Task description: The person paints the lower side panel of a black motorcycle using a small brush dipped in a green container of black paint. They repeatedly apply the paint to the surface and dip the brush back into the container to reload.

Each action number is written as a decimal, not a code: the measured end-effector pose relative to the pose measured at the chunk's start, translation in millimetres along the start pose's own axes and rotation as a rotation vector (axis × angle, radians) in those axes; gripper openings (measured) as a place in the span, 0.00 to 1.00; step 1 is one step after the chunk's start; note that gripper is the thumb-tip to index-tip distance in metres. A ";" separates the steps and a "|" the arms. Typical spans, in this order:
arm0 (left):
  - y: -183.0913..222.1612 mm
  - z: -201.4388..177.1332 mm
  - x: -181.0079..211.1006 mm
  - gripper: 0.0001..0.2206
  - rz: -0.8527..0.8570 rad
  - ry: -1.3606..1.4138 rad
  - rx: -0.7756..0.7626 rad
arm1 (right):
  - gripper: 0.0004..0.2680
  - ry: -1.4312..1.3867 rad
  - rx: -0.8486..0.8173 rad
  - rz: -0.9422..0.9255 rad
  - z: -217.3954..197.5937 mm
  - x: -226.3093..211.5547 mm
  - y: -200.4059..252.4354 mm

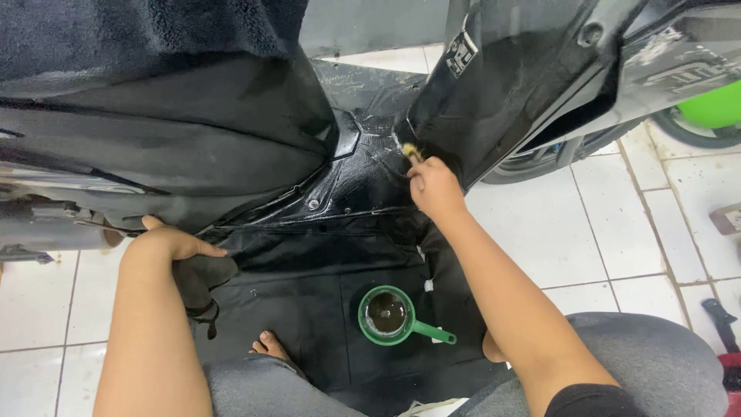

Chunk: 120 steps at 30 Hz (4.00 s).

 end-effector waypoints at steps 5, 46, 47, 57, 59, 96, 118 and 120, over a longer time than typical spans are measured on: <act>-17.5 5.5 -0.6 0.74 0.009 0.028 0.010 | 0.05 -0.029 0.280 -0.252 -18.5 -15.2 11.2; 15.8 -5.0 0.0 0.69 -0.021 0.045 0.025 | 0.04 0.064 0.177 -0.237 -16.6 22.4 60.5; 15.1 -5.0 0.1 0.69 -0.021 0.048 0.027 | 0.05 0.099 0.153 -0.180 -11.6 29.9 61.3; 12.5 -4.6 -0.8 0.69 -0.025 0.047 0.047 | 0.04 0.224 0.159 -0.160 -16.6 14.5 55.9; 14.9 -5.6 0.2 0.69 -0.022 0.046 0.046 | 0.07 0.222 0.045 -0.026 -10.9 18.5 51.8; 22.5 -3.8 -14.2 0.76 0.200 0.075 0.059 | 0.07 -0.478 0.304 0.314 18.0 -64.3 -39.9; 23.9 -6.1 -14.3 0.72 0.226 0.114 0.071 | 0.07 -0.748 0.216 0.532 34.0 -80.2 -53.7; 20.6 -5.6 -13.5 0.72 0.232 0.095 0.072 | 0.06 -0.719 0.186 0.522 30.4 -80.3 -57.9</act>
Point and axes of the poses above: each hand's wrist, its own y-axis away from the middle knuckle, its own z-axis out of the palm, x = y × z, the point moved 3 cm from there along -y, towards the middle knuckle, and after that the axes turned 4 degrees about x, right-handed, at the moved point
